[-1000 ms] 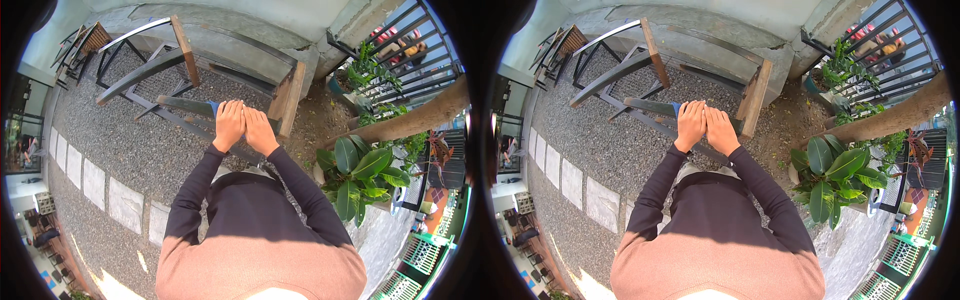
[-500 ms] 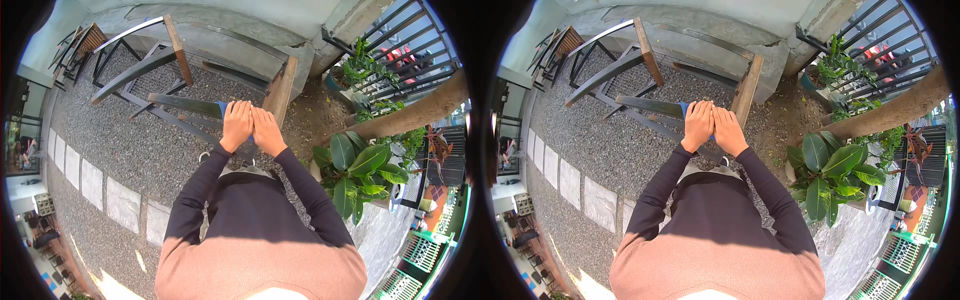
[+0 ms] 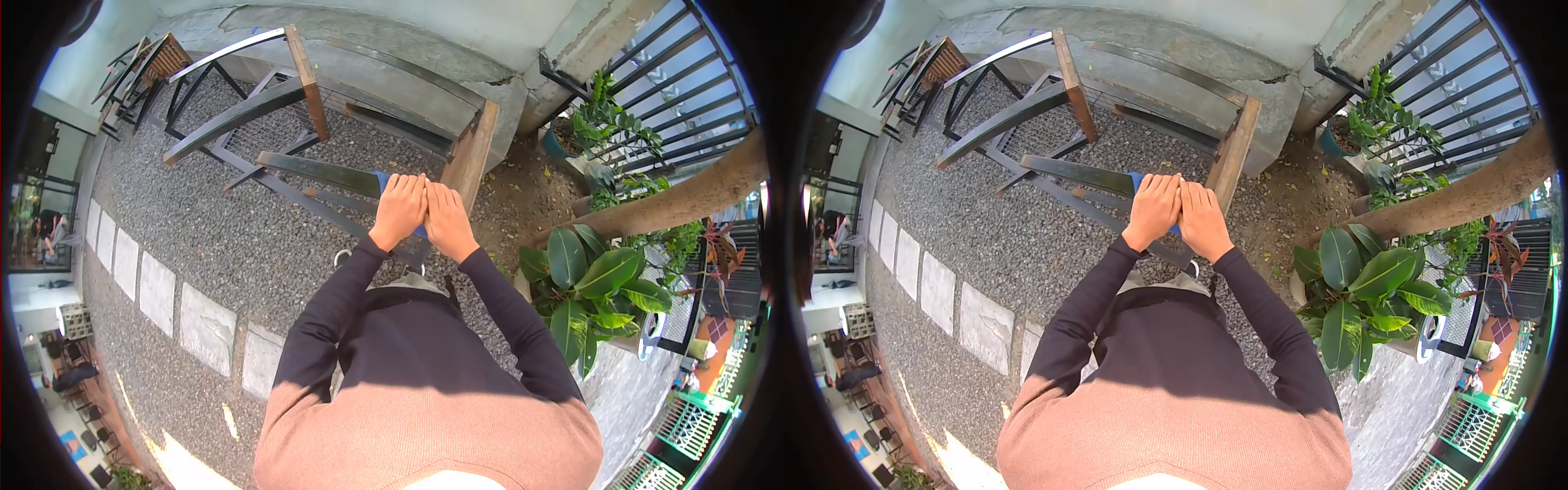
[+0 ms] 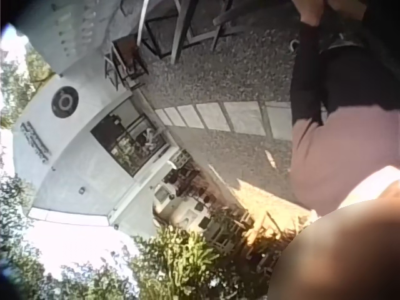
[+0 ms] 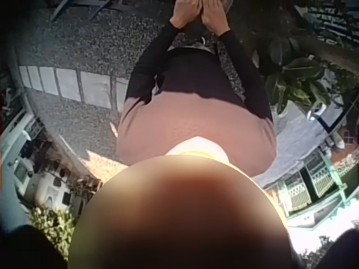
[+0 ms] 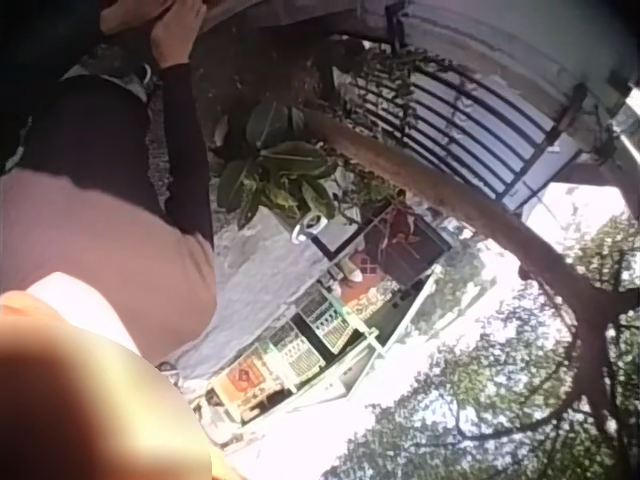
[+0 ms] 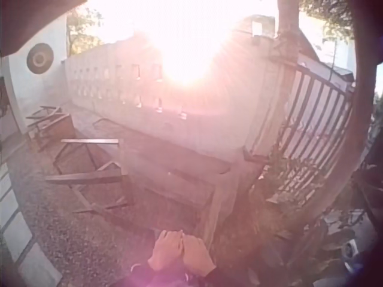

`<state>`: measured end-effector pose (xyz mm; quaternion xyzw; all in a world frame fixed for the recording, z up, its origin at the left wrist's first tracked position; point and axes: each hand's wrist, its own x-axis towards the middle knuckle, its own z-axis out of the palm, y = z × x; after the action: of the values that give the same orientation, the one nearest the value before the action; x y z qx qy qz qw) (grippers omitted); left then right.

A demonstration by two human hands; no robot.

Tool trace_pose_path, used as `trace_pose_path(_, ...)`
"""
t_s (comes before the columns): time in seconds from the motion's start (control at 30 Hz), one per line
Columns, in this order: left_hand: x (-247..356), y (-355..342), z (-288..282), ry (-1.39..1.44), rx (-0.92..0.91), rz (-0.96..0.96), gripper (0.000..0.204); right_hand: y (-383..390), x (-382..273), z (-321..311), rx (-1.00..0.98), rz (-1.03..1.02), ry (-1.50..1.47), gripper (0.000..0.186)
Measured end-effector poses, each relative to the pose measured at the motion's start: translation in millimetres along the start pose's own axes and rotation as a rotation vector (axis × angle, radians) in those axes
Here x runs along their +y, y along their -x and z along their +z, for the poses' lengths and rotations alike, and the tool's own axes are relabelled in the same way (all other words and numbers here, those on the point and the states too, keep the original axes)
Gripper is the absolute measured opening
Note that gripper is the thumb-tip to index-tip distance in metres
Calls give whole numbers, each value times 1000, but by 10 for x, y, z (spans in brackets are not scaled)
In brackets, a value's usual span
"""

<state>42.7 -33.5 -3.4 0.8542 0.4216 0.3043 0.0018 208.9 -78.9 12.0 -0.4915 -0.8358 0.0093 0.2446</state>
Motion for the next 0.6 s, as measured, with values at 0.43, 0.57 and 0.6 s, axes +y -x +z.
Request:
trace_pose_path(0.43, -401, 60, -230, 9, 16, 53, 44, -238, -288, 269, -3, 55, 62, 60)
trace_pose_path(0.57, -576, 82, -325, 8, 16, 72, 45, -382, -423, 344, -1, 74, 46, 60)
trace_pose_path(0.6, -608, 90, -347, 2, 15, 66, 45, -407, -457, 356, 1, 80, 46, 60)
